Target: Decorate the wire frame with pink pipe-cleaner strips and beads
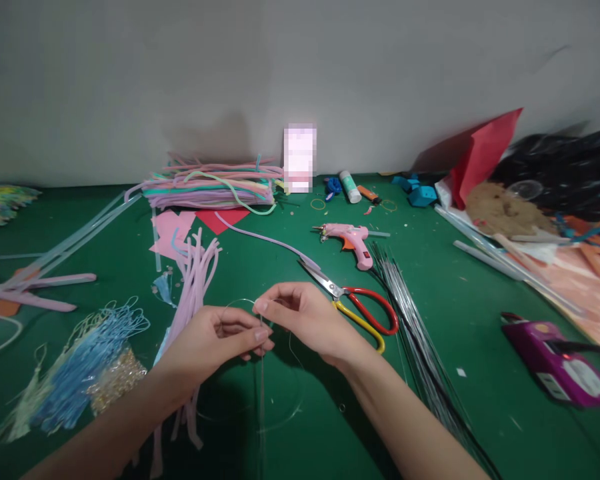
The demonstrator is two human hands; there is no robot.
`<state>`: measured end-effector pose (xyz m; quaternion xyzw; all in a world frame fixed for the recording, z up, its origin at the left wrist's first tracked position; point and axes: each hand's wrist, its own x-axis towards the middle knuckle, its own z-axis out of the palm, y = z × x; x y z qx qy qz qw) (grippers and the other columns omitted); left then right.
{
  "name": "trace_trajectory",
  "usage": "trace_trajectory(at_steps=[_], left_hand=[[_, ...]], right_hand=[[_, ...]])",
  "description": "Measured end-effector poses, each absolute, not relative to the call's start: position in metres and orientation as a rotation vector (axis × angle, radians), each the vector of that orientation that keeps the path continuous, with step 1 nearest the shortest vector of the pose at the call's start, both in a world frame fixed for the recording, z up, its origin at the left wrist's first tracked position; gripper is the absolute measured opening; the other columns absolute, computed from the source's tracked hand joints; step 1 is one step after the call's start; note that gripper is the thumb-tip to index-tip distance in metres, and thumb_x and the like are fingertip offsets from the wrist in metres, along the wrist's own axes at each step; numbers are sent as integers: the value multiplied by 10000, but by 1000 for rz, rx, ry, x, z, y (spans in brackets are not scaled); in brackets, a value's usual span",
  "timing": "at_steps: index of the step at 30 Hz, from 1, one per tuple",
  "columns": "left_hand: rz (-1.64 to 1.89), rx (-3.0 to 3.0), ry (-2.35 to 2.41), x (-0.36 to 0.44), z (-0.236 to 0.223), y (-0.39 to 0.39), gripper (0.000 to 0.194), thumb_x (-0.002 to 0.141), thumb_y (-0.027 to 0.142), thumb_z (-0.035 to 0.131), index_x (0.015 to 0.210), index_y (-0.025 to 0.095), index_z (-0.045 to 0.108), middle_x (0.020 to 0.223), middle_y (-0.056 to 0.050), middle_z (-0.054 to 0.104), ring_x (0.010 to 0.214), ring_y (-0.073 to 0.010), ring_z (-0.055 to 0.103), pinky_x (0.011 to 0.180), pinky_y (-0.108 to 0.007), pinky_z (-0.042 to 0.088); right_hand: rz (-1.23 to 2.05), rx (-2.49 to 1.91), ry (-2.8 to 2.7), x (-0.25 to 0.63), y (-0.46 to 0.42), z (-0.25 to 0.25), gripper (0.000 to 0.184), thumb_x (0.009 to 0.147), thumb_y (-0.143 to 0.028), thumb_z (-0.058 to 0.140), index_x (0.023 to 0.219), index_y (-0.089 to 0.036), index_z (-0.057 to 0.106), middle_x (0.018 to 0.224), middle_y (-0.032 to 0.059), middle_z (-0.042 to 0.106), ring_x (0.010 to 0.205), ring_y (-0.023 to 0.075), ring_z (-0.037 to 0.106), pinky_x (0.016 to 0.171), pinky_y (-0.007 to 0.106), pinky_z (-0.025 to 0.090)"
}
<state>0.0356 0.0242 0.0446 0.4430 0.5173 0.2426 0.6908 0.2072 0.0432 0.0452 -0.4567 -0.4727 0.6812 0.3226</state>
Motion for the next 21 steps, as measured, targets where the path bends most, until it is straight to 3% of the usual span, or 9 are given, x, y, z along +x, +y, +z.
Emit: trace_trajectory(at_steps=[7,13,21], left_hand=[[541,998,1154,33,45,25,193,746,354,748,773,163,750,783,-73,778,685,-156,670,608,-248,471],[541,979,1139,34,44,26,187,742,350,753,769,165,750,776,-67,776,662,-140,657,598,-238,470],[528,972,1128,34,45,27,153,772,307,737,762,154,739,771,-53,770,656,-116,654,588,-210,482]], right_hand=[[1784,-1235,-1222,211,44,44,377,790,-529,671,829,-165,756,726,24,659,588,96,490,530,243,351],[1787,-1257,-1266,209,44,45,300,702,-455,768,746,-169,691,639,-13,597,551,87,478,482,223,328],[1836,-1301,-1180,204,44,41,268,717,-424,740,719,-182,624,527,-67,452,461,52,376,404,181,202]])
